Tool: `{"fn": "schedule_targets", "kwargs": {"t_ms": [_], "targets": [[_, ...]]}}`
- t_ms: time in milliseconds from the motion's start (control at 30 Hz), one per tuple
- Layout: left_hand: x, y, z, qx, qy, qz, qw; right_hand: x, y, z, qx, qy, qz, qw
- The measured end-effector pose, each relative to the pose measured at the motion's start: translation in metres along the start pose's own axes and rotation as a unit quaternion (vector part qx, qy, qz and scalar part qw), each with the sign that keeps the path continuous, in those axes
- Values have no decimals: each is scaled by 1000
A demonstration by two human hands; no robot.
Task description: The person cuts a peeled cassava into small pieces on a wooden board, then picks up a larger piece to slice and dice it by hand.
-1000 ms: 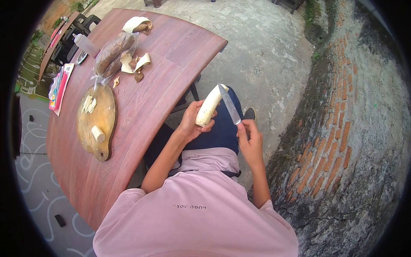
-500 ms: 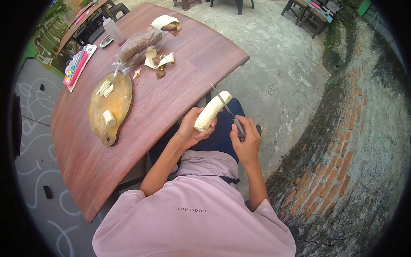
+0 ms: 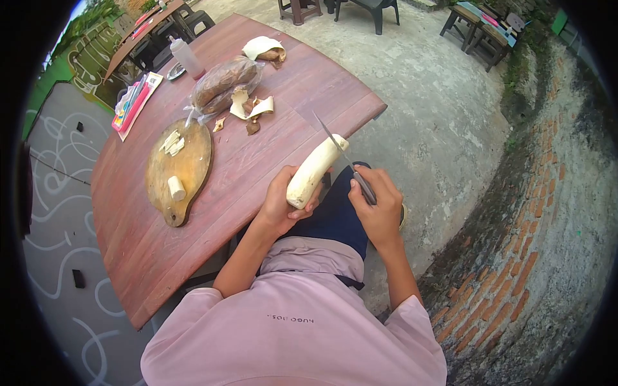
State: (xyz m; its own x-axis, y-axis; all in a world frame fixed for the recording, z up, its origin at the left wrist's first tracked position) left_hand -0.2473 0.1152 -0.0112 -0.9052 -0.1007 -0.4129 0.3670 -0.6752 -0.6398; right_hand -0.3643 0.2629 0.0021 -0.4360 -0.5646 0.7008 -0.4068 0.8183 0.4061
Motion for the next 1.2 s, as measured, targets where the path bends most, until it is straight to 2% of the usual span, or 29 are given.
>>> {"fn": "schedule_targets", "kwargs": {"t_ms": [67,200,233,367,433,500,567,700,733,867,900,1000,1100,1200], "targets": [[-1,-8,11,8,-16,10,1000,1,-6,-18,36,2,-40,999],[2,-6,35,-15,-48,19,999,9,-15,-43,130,117,-89,981],[-1,-8,42,-1,-50,36,998,16,-14,-42,136,93,-65,984],[0,-12,55,-14,-54,48,997,48,-20,-26,44,46,-17,998],[-2,-20,66,-20,-58,76,995,46,-33,-30,79,94,-25,992],[10,-7,69,-18,-102,30,994,43,-37,-35,74,159,-61,983],[15,-3,71,-35,-128,5,991,45,-40,-33,111,136,-45,984],[8,-14,77,-51,-60,98,992,59,-45,-19,80,100,-34,991],[10,-11,75,-48,-67,86,993,61,-47,-17,68,92,-37,993],[14,5,72,-53,-100,61,992,52,-55,-29,172,113,-112,972],[13,4,75,-64,-94,59,992,51,-54,-30,217,91,-117,965],[14,3,77,-45,-104,62,992,57,-49,-29,243,46,-95,964],[13,-10,79,-50,-91,92,990,64,-45,-22,129,20,-28,991],[14,-11,77,-23,-114,107,987,50,-50,-18,150,102,-57,982]]}}
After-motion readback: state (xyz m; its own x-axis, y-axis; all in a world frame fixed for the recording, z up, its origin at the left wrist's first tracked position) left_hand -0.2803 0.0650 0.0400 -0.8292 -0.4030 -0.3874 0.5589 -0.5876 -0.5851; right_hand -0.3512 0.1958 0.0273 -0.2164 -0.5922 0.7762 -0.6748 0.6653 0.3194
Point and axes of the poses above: each hand's wrist, its own x-axis towards the middle knuckle, its own y-axis out of the back of the hand, z = x × y, the point moved 2 cm from there along x, towards the middle knuckle, and after that the axes turned 13 degrees about y, right-handed, at the moved point
